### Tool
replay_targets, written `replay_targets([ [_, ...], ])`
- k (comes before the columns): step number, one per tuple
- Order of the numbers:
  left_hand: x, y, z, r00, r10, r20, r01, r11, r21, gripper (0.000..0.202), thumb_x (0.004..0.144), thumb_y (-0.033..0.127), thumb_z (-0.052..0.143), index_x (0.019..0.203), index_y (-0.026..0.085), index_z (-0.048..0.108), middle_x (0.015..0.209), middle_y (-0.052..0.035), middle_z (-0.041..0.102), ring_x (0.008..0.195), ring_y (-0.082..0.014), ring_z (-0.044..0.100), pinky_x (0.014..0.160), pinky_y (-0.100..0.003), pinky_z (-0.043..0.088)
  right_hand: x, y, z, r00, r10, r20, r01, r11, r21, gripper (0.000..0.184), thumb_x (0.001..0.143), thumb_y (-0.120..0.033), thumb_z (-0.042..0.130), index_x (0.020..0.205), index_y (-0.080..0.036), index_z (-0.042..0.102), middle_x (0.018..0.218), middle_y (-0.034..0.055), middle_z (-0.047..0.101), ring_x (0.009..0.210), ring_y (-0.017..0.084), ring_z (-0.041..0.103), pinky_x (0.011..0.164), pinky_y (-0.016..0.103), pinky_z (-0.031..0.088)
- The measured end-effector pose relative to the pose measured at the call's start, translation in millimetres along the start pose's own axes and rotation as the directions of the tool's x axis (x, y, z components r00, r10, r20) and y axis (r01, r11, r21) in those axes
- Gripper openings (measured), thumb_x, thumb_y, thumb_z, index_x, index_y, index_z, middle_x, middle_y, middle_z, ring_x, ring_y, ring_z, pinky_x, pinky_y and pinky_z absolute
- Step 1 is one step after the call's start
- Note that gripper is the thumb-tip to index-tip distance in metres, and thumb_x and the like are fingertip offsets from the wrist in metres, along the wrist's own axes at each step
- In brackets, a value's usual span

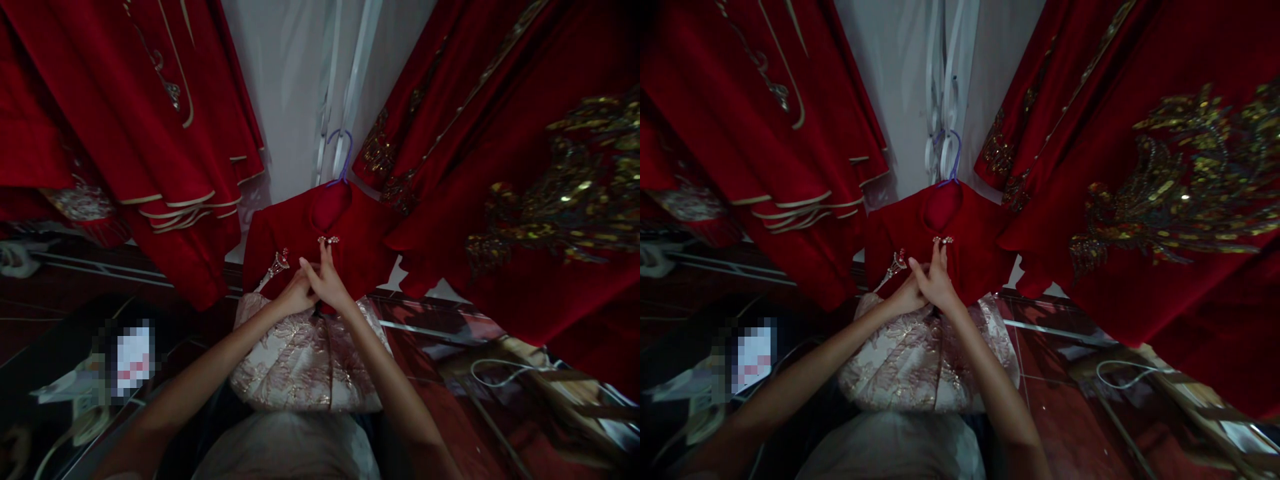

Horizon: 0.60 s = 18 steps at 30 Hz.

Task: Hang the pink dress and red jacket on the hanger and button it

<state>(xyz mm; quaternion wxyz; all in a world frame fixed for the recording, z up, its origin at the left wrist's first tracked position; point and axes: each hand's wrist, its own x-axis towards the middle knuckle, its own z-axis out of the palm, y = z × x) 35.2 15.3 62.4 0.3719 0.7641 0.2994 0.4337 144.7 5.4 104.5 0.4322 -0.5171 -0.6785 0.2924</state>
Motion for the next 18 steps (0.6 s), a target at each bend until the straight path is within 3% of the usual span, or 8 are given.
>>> replay_targets([
  [2,0,10,-5.2,0.999,0.025,-0.046,-0.018,0.988,0.151,0.061,0.065,0.011,0.064,0.125,0.016,0.055,0.140,-0.0149,0.042,0.137,-0.0323,0.030,0.115,-0.047,0.021,3,3,-3,0.993,0.099,-0.056,-0.102,0.993,-0.052,0.102,0.081,-0.066,0.049,0.149,-0.003,0.008,0.156,0.0218,0.009,0.145,0.033,-0.004,0.118,0.052,0.008],
  [4,0,16,-6.3,0.989,0.000,-0.149,0.040,0.964,0.261,0.075,0.067,0.013,0.063,0.139,0.016,0.040,0.149,-0.0172,0.026,0.143,-0.0335,0.013,0.116,-0.051,0.012,1,8,-5,0.988,0.120,-0.095,-0.129,0.987,-0.096,0.104,0.080,-0.065,0.051,0.147,0.002,0.010,0.153,0.0266,0.013,0.145,0.035,0.004,0.118,0.050,0.010],
  [9,-5,12,5.8,0.951,0.023,-0.308,0.133,0.869,0.476,0.085,0.076,0.023,0.059,0.148,0.009,0.015,0.153,-0.0249,0.006,0.144,-0.0389,-0.002,0.113,-0.059,0.003,-15,19,-11,0.989,0.036,-0.145,-0.057,0.988,-0.143,0.083,0.087,-0.054,0.048,0.144,0.000,0.022,0.145,0.0276,0.034,0.139,0.032,0.030,0.113,0.046,0.027],
  [11,-6,8,8.7,0.941,0.066,-0.332,0.147,0.804,0.577,0.086,0.077,0.030,0.060,0.147,0.007,0.015,0.151,-0.0275,0.009,0.143,-0.0416,0.002,0.111,-0.062,0.006,-21,23,-17,0.988,0.039,-0.148,-0.061,0.987,-0.149,0.074,0.088,-0.051,0.048,0.142,-0.004,0.028,0.140,0.0256,0.043,0.134,0.032,0.039,0.109,0.047,0.034],
  [13,-6,6,7.6,0.933,0.092,-0.347,0.166,0.745,0.645,0.081,0.080,0.034,0.059,0.145,0.007,0.020,0.146,-0.0278,0.020,0.139,-0.0413,0.017,0.109,-0.061,0.017,-23,26,-26,0.991,0.026,-0.128,-0.045,0.988,-0.146,0.064,0.088,-0.049,0.049,0.138,-0.009,0.037,0.134,0.0216,0.052,0.126,0.030,0.050,0.103,0.046,0.041],
  [16,2,12,-0.9,0.907,0.127,-0.402,0.206,0.697,0.687,0.060,0.086,0.036,0.053,0.137,0.010,0.035,0.132,-0.0227,0.039,0.124,-0.0343,0.039,0.100,-0.052,0.035,-23,28,-40,0.995,-0.002,-0.100,-0.011,0.991,-0.134,0.048,0.087,-0.045,0.050,0.125,-0.014,0.053,0.123,0.0161,0.061,0.114,0.026,0.059,0.097,0.042,0.048],
  [18,11,20,-9.3,0.901,0.181,-0.395,0.188,0.657,0.730,0.047,0.090,0.035,0.047,0.132,0.016,0.043,0.129,-0.0184,0.044,0.118,-0.0303,0.044,0.098,-0.049,0.036,-21,28,-45,0.992,-0.039,-0.123,0.019,0.987,-0.156,0.047,0.086,-0.043,0.052,0.122,-0.013,0.054,0.125,0.0162,0.060,0.116,0.025,0.058,0.099,0.042,0.046],
])
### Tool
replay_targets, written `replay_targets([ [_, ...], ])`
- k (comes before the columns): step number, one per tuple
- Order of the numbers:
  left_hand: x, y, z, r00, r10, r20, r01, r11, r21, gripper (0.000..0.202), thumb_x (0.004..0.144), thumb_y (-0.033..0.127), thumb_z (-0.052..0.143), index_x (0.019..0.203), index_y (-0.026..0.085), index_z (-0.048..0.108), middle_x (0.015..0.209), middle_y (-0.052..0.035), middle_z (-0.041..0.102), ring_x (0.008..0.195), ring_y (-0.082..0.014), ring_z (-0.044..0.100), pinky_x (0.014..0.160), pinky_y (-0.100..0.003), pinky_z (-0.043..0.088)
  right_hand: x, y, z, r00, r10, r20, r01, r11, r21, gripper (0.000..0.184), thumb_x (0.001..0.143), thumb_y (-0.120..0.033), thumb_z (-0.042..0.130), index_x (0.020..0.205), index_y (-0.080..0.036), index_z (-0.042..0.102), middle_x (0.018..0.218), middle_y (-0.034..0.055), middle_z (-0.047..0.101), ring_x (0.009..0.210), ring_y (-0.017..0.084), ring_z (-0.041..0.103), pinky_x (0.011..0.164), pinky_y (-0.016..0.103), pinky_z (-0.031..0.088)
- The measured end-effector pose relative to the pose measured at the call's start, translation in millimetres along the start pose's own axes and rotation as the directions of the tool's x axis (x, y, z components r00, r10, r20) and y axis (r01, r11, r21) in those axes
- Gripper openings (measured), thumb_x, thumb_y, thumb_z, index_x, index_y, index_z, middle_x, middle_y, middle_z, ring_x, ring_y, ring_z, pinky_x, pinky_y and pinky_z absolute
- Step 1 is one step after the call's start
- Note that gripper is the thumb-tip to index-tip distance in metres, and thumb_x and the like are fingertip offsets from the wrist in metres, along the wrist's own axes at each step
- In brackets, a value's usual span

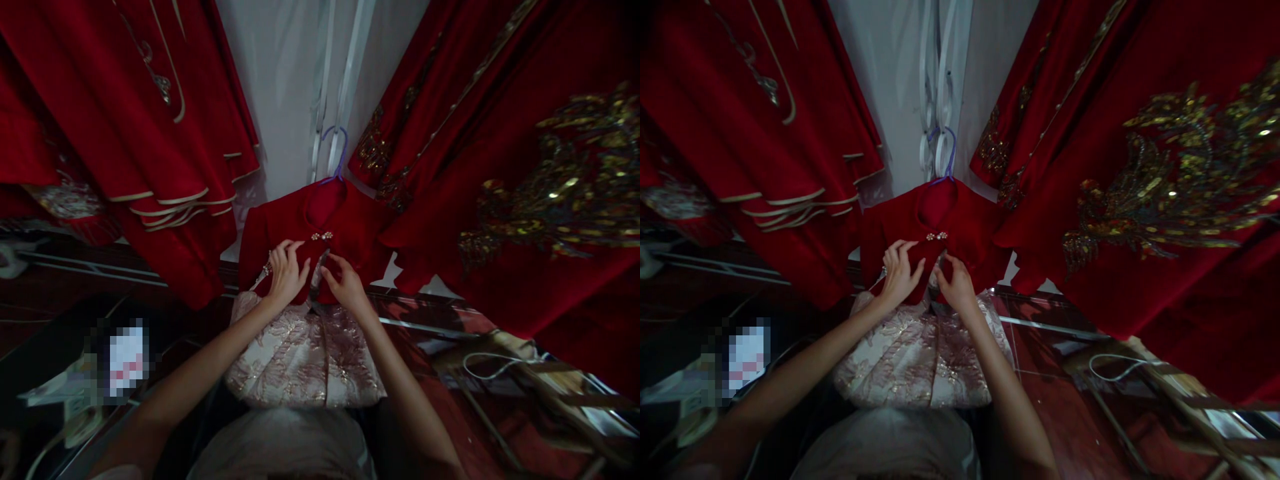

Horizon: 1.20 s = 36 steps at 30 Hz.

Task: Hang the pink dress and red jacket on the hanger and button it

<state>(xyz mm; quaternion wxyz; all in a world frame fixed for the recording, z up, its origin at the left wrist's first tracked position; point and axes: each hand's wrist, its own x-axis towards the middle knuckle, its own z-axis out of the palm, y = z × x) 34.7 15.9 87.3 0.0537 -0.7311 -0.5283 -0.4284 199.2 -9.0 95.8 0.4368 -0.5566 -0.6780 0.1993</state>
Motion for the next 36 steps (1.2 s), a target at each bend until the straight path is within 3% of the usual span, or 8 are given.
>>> replay_targets([
  [4,31,4,-11.6,0.977,0.207,0.044,-0.211,0.973,0.094,0.033,0.093,0.030,0.042,0.123,0.027,0.054,0.133,-0.0101,0.046,0.121,-0.0266,0.043,0.107,-0.050,0.026,3,-3,-2,0.997,-0.063,-0.047,0.061,0.997,-0.042,0.053,0.085,-0.041,0.054,0.129,-0.011,0.050,0.130,0.0185,0.055,0.124,0.026,0.050,0.106,0.044,0.039],
  [11,66,8,-11.7,0.920,0.382,0.091,-0.392,0.900,0.188,0.031,0.091,0.029,0.049,0.118,0.021,0.058,0.122,-0.0123,0.053,0.116,-0.0274,0.046,0.107,-0.050,0.026,4,-8,-2,0.995,-0.092,-0.032,0.090,0.995,-0.048,0.053,0.085,-0.040,0.055,0.129,-0.011,0.049,0.130,0.0182,0.054,0.124,0.026,0.050,0.107,0.043,0.037],
  [15,80,14,-10.1,0.883,0.448,0.141,-0.468,0.868,0.170,0.020,0.087,0.027,0.054,0.104,0.018,0.062,0.123,-0.0134,0.054,0.116,-0.0281,0.046,0.107,-0.052,0.026,3,-11,-7,0.995,-0.099,-0.015,0.098,0.994,-0.050,0.051,0.086,-0.039,0.055,0.127,-0.010,0.050,0.130,0.0182,0.054,0.125,0.025,0.049,0.108,0.043,0.037],
  [26,86,15,-24.7,0.832,0.522,0.187,-0.512,0.853,-0.105,0.009,0.086,0.026,0.054,0.085,0.019,0.059,0.084,-0.0008,0.063,0.091,-0.0180,0.057,0.113,-0.052,0.019,-9,-12,-24,0.993,-0.114,0.012,0.111,0.983,0.149,0.042,0.088,-0.039,0.055,0.127,-0.022,0.051,0.130,0.0089,0.056,0.121,0.020,0.053,0.107,0.041,0.040],
  [36,89,13,-25.0,0.767,0.613,0.188,-0.600,0.790,-0.128,0.018,0.088,0.015,0.045,0.090,0.021,0.063,0.077,0.0031,0.062,0.078,-0.0126,0.061,0.118,-0.055,0.013,-8,-26,-27,0.988,-0.143,-0.050,0.150,0.969,0.194,0.032,0.088,-0.035,0.055,0.119,-0.023,0.056,0.122,0.0076,0.059,0.116,0.019,0.055,0.102,0.039,0.046],
])
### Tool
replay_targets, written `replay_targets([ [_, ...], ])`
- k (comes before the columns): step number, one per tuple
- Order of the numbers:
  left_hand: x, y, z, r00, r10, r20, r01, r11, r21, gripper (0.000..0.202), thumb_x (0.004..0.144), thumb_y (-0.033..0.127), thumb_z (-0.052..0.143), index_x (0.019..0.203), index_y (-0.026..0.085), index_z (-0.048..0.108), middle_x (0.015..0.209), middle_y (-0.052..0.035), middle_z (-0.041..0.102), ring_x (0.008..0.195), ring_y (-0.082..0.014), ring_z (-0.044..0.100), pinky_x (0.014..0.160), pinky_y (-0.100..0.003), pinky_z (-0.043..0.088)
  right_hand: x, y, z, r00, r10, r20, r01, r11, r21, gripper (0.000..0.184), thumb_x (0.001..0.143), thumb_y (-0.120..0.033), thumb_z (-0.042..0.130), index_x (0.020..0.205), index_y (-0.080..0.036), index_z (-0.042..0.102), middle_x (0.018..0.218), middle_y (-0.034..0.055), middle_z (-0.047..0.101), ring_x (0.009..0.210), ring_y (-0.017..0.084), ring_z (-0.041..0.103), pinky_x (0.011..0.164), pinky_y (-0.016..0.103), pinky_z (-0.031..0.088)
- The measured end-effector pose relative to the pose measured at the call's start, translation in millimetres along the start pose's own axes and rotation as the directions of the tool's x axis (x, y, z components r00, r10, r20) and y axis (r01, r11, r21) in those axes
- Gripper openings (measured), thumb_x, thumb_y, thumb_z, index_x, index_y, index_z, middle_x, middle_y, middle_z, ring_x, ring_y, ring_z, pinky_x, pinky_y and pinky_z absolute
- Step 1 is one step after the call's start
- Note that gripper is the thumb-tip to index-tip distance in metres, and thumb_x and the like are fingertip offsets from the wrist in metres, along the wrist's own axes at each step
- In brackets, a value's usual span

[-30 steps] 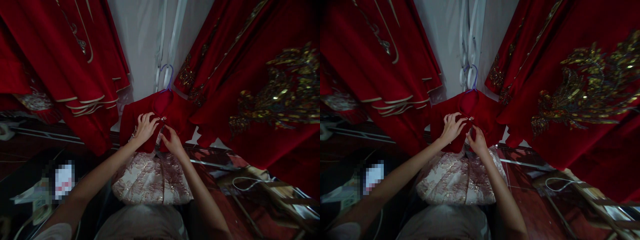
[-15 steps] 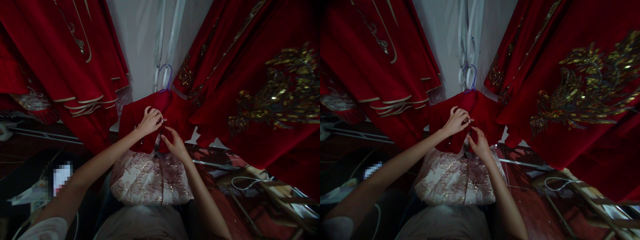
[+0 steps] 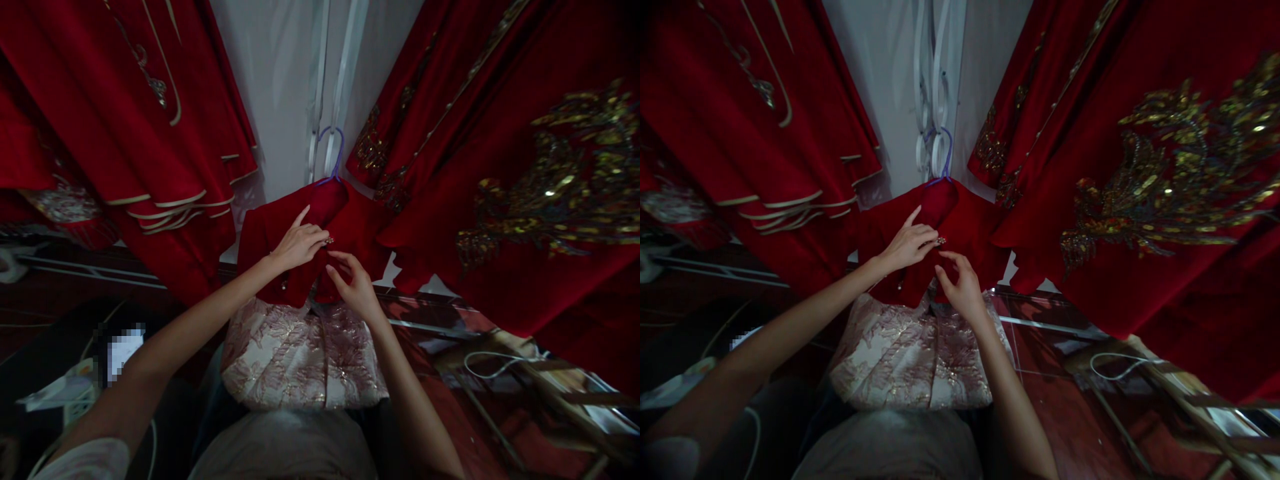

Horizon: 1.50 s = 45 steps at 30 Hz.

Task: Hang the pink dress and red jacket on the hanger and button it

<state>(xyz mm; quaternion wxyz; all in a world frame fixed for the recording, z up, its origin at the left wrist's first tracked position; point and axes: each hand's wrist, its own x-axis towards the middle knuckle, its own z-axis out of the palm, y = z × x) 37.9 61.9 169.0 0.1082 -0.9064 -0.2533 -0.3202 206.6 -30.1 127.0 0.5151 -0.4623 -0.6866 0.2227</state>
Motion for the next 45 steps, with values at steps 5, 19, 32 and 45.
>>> replay_targets([
  [5,2,0,-4.3,0.999,-0.047,0.006,0.047,0.996,-0.069,0.011,0.085,0.017,0.051,0.082,0.020,0.061,0.075,0.0038,0.062,0.077,-0.0125,0.062,0.118,-0.055,0.011,6,-6,1,0.996,-0.027,-0.080,0.027,1.000,-0.002,0.026,0.089,-0.034,0.054,0.112,-0.022,0.060,0.118,0.0081,0.059,0.114,0.019,0.056,0.098,0.038,0.049],
  [19,9,2,-18.8,0.997,-0.026,0.076,0.025,1.000,0.008,0.020,0.093,0.027,0.044,0.082,0.020,0.058,0.070,0.0043,0.062,0.069,-0.0120,0.063,0.118,-0.051,0.016,2,-13,-11,0.994,-0.017,-0.111,0.023,0.998,0.052,0.023,0.088,-0.036,0.053,0.104,-0.022,0.063,0.114,0.0085,0.061,0.111,0.020,0.058,0.094,0.038,0.052],
  [32,2,11,-29.5,0.707,-0.548,0.447,0.328,0.814,0.479,0.028,0.080,0.003,0.041,0.086,0.005,0.069,0.085,-0.0228,0.070,0.080,-0.0327,0.068,0.066,-0.041,0.049,64,-3,38,0.971,0.229,-0.067,-0.232,0.971,-0.049,0.102,0.075,-0.067,0.056,0.145,-0.002,0.023,0.152,0.0264,0.020,0.144,0.036,0.006,0.115,0.056,0.015],
  [45,-29,-28,-39.3,0.648,-0.758,0.082,0.564,0.549,0.617,0.062,0.081,0.047,0.055,0.121,-0.001,0.052,0.114,-0.0317,0.060,0.111,-0.0465,0.050,0.091,-0.055,0.030,75,49,-24,0.917,0.006,-0.400,-0.236,0.815,-0.529,0.093,0.080,-0.061,0.050,0.144,0.000,0.019,0.150,0.0345,0.009,0.141,0.046,0.004,0.105,0.068,0.012],
])
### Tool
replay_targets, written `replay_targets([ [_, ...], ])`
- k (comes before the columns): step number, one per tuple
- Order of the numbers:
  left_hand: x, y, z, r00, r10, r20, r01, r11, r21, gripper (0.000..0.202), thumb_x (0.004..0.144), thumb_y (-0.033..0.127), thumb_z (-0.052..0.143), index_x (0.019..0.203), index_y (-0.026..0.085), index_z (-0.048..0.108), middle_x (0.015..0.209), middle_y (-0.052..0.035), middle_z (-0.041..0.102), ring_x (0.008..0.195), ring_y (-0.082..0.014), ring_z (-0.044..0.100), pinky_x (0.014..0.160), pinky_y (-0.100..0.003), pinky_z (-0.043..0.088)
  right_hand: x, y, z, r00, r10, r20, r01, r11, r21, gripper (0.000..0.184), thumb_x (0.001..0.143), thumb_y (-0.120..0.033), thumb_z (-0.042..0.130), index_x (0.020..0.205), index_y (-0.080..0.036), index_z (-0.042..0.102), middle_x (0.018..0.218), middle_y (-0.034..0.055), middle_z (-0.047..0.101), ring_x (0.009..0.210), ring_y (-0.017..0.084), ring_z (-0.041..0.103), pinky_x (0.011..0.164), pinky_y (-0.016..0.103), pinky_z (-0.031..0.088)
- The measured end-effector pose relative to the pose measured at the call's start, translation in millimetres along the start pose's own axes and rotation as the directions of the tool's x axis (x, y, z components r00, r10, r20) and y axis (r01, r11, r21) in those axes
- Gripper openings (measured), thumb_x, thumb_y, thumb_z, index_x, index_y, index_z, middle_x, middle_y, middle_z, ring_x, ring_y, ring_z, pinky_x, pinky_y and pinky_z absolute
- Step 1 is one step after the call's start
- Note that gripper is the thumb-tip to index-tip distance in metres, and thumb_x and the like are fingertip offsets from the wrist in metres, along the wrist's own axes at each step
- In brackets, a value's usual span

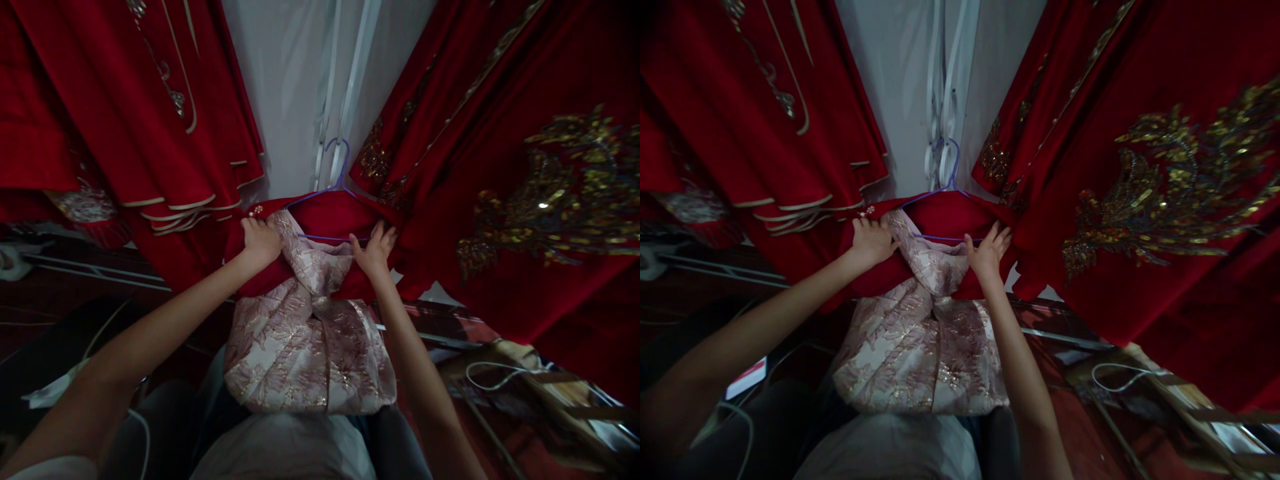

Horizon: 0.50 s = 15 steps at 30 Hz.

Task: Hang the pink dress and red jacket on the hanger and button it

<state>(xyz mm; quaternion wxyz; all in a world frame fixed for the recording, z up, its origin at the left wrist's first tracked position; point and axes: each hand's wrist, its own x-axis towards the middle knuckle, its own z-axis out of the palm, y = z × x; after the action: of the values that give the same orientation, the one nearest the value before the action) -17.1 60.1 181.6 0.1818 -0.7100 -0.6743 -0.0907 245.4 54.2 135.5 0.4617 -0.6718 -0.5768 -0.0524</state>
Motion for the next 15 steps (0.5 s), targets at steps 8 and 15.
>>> replay_targets([
  [8,6,-8,16.2,0.995,0.023,-0.092,-0.034,0.992,-0.119,0.063,0.085,0.053,0.048,0.117,-0.001,0.051,0.110,-0.0307,0.061,0.110,-0.0438,0.051,0.096,-0.056,0.027,41,23,-6,0.998,0.022,-0.065,-0.036,0.974,-0.224,0.085,0.085,-0.065,0.034,0.140,0.000,0.030,0.148,0.0322,0.020,0.139,0.043,0.017,0.105,0.063,0.021],
  [15,1,-9,19.2,0.989,0.051,-0.135,-0.068,0.990,-0.125,0.061,0.083,0.053,0.051,0.116,0.001,0.050,0.110,-0.0289,0.061,0.110,-0.0433,0.051,0.096,-0.055,0.030,70,33,-18,1.000,-0.019,0.001,0.018,0.944,-0.328,0.076,0.080,-0.064,0.049,0.125,-0.003,0.046,0.134,0.0298,0.042,0.129,0.039,0.035,0.102,0.053,0.032],
])
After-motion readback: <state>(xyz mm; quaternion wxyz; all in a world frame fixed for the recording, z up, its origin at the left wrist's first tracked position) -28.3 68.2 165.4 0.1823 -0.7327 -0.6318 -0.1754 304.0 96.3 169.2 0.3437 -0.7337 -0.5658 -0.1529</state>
